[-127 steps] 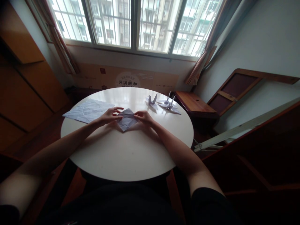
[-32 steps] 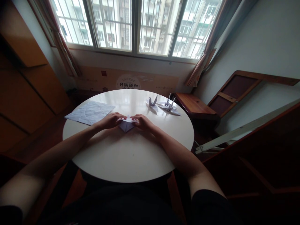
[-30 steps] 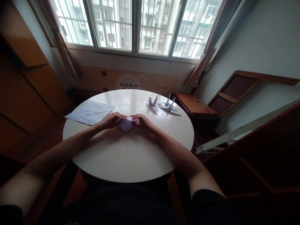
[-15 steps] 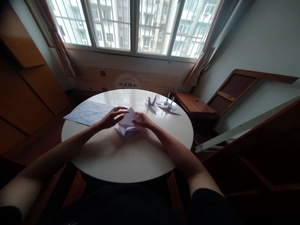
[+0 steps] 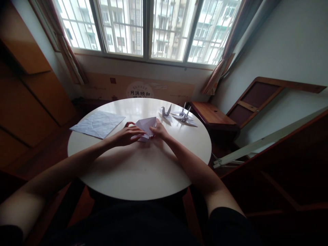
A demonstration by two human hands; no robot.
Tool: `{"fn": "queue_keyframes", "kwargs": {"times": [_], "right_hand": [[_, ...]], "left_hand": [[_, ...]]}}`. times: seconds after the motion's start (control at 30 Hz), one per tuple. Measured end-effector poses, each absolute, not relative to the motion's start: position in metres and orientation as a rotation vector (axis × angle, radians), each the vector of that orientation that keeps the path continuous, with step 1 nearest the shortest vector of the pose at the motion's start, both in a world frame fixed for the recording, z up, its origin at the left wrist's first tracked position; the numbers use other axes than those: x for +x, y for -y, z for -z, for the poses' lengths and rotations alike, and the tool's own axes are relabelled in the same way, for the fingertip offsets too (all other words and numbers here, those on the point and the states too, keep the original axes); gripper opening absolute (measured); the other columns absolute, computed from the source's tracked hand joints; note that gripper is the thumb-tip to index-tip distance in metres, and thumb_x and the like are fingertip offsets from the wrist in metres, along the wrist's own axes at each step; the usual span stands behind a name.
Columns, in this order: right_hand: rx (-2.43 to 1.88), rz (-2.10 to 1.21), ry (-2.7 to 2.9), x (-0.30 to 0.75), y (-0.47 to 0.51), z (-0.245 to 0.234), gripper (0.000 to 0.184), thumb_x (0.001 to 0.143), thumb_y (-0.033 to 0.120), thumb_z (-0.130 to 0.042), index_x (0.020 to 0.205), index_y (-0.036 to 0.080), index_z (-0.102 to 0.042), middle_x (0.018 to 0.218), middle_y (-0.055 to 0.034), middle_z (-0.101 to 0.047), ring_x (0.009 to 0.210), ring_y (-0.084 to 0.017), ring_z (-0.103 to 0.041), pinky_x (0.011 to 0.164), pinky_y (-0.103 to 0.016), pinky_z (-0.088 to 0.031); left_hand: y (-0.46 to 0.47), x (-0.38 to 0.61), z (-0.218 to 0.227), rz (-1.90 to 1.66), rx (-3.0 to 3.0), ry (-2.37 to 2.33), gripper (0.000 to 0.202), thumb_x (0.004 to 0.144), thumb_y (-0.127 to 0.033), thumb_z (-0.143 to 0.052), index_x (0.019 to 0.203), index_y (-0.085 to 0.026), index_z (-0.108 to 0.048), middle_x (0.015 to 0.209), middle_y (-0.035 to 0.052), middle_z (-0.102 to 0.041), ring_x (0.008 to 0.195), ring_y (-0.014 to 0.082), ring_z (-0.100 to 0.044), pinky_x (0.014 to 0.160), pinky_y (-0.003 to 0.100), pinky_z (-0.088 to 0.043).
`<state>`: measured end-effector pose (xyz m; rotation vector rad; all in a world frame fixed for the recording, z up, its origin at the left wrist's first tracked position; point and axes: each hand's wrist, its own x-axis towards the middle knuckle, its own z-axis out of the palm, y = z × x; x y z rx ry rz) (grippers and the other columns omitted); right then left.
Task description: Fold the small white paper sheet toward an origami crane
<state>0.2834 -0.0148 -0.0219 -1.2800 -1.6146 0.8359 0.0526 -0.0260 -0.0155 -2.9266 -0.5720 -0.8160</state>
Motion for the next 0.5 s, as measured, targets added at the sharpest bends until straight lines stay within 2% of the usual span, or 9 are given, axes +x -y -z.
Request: {"fn": "queue_keyframes", "kwargs": {"times": [0.07, 0.2, 0.4, 0.5], "right_hand": [[-1.281, -0.97, 1.551, 0.282, 0.019, 0.017, 0.033, 0.078, 0.021, -0.065, 0.107, 0.018, -0.05, 0.071, 0.0011, -0.063, 0.044, -0.014, -0.058, 0.037, -0.026, -0.049], [-1.282, -1.07, 1.539, 0.279, 0.027, 0.005, 0.026, 0.083, 0.016, -0.062, 0.106, 0.016, -0.049, 0.057, 0.0033, -0.062, 0.038, -0.015, -0.06, 0.032, -0.022, -0.045], [-1.288, -1.278, 1.485, 0.275, 0.035, -0.008, 0.006, 0.091, 0.017, -0.059, 0.093, 0.013, -0.057, 0.051, -0.0027, -0.066, 0.044, -0.018, -0.067, 0.036, -0.019, -0.048], [-1.24, -1.414, 1.493, 0.275, 0.036, -0.009, 0.009, 0.093, 0.017, -0.056, 0.089, 0.011, -0.061, 0.058, -0.0084, -0.071, 0.05, -0.018, -0.071, 0.043, -0.019, -0.052]], "left_hand": [[0.025, 0.052, 0.016, 0.791, -2.916, 0.597, 0.027, 0.096, -0.02, -0.055, 0.12, -0.022, -0.069, 0.109, 0.0063, -0.075, 0.098, 0.0195, -0.068, 0.102, 0.039, -0.029], [0.026, 0.052, 0.015, 0.73, -2.871, 0.674, 0.033, 0.09, -0.012, -0.056, 0.118, -0.022, -0.07, 0.11, 0.0067, -0.075, 0.098, 0.0214, -0.068, 0.1, 0.04, -0.028], [0.026, 0.053, 0.016, 0.635, -2.792, 0.758, 0.038, 0.089, -0.014, -0.054, 0.124, -0.023, -0.067, 0.113, 0.0078, -0.073, 0.101, 0.0241, -0.066, 0.099, 0.043, -0.028], [0.029, 0.053, 0.015, 0.568, -2.732, 0.774, 0.043, 0.089, -0.009, -0.049, 0.127, -0.023, -0.065, 0.113, 0.009, -0.073, 0.104, 0.0259, -0.065, 0.099, 0.046, -0.027]]}}
